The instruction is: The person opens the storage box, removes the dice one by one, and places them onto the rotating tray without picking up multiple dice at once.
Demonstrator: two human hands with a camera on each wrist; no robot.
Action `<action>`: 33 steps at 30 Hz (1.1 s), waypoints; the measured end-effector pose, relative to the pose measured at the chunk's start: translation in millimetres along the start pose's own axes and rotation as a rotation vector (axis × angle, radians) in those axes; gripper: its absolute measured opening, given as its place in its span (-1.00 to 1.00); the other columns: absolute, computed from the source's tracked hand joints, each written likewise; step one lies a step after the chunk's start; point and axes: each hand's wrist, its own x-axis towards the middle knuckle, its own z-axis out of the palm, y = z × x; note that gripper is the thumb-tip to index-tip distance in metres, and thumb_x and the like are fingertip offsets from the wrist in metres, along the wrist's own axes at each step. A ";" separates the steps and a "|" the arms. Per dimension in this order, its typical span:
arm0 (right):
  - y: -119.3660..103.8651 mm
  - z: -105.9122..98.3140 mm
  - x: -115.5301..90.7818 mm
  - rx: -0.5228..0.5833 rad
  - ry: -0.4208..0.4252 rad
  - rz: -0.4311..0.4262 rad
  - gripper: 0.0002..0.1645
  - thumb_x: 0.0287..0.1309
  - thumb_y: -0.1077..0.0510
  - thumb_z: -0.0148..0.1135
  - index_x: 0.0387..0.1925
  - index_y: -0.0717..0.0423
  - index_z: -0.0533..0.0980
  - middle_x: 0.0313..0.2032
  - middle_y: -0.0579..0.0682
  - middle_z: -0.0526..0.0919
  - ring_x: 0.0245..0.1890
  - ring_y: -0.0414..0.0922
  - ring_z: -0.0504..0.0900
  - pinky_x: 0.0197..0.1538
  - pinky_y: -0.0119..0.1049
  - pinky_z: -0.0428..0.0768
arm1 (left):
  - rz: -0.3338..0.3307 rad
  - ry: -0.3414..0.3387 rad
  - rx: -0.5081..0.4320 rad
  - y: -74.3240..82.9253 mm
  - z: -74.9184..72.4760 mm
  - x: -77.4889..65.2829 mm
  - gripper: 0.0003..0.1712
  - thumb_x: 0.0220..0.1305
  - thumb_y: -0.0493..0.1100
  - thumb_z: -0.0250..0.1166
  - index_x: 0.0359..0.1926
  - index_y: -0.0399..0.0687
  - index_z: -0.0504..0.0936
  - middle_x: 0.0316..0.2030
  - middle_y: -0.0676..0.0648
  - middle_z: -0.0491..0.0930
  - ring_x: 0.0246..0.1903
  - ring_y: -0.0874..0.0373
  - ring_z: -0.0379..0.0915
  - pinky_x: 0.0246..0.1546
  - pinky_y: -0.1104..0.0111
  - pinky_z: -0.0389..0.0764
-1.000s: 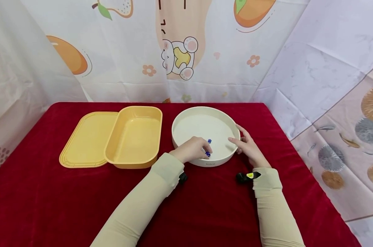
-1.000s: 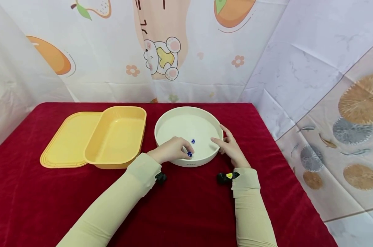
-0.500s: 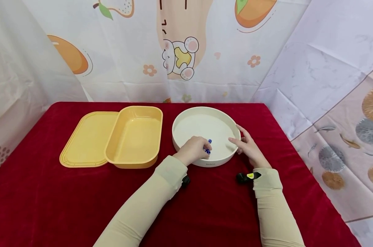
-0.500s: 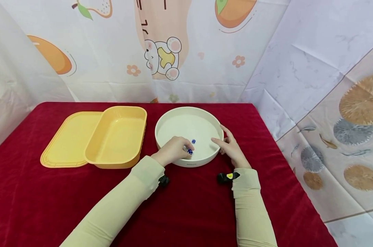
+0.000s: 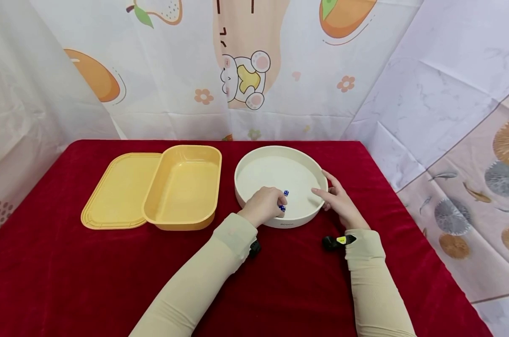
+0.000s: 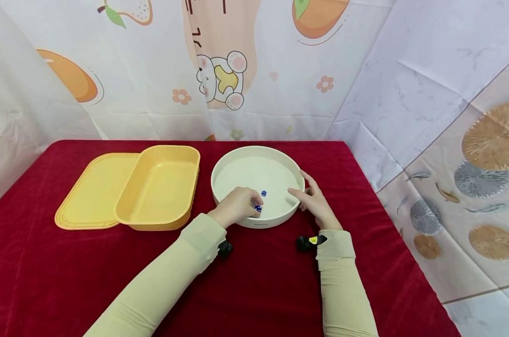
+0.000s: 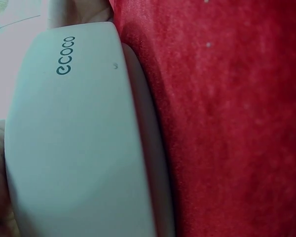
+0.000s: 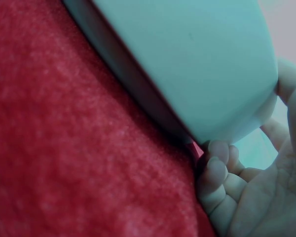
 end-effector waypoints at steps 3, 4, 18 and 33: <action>0.6 -0.3 0.3 0.000 0.003 0.001 -0.03 0.29 -0.03 0.26 0.56 -0.20 -0.04 -0.30 -0.02 0.39 -0.57 -0.28 0.41 -0.37 -0.42 0.50 | 0.003 0.005 0.008 -0.3 0.6 0.6 -0.73 0.17 -0.18 0.44 -0.07 0.03 0.73 -0.17 0.04 0.69 -0.13 0.19 0.51 -0.04 0.33 0.54; 0.4 -0.2 0.1 0.000 0.004 0.001 -0.03 0.28 -0.03 0.27 0.56 -0.20 -0.04 -0.30 -0.02 0.39 -0.57 -0.28 0.41 -0.37 -0.42 0.50 | 0.004 0.006 0.009 -0.4 0.6 0.8 -0.73 0.17 -0.18 0.44 -0.07 0.03 0.74 -0.17 0.05 0.69 -0.14 0.19 0.51 -0.04 0.33 0.54; -0.9 0.0 -0.9 0.001 -0.002 0.012 -0.01 0.29 -0.02 0.26 0.57 -0.23 -0.07 -0.29 -0.05 0.40 -0.56 -0.27 0.42 -0.37 -0.41 0.51 | 0.010 0.033 0.000 -1.8 -0.2 0.4 -0.69 0.13 -0.16 0.47 -0.06 -0.02 0.73 -0.19 0.03 0.68 -0.14 0.18 0.49 -0.05 0.36 0.53; 1.1 1.2 0.3 -0.001 0.012 0.000 -0.03 0.29 0.00 0.26 0.56 -0.21 -0.04 -0.30 -0.03 0.42 -0.58 -0.28 0.41 -0.38 -0.42 0.50 | 0.157 0.170 -0.135 -6.2 0.2 -11.6 -0.78 0.26 -0.11 0.39 -0.10 -0.05 0.73 -0.26 0.03 0.71 -0.20 0.18 0.55 -0.09 0.40 0.55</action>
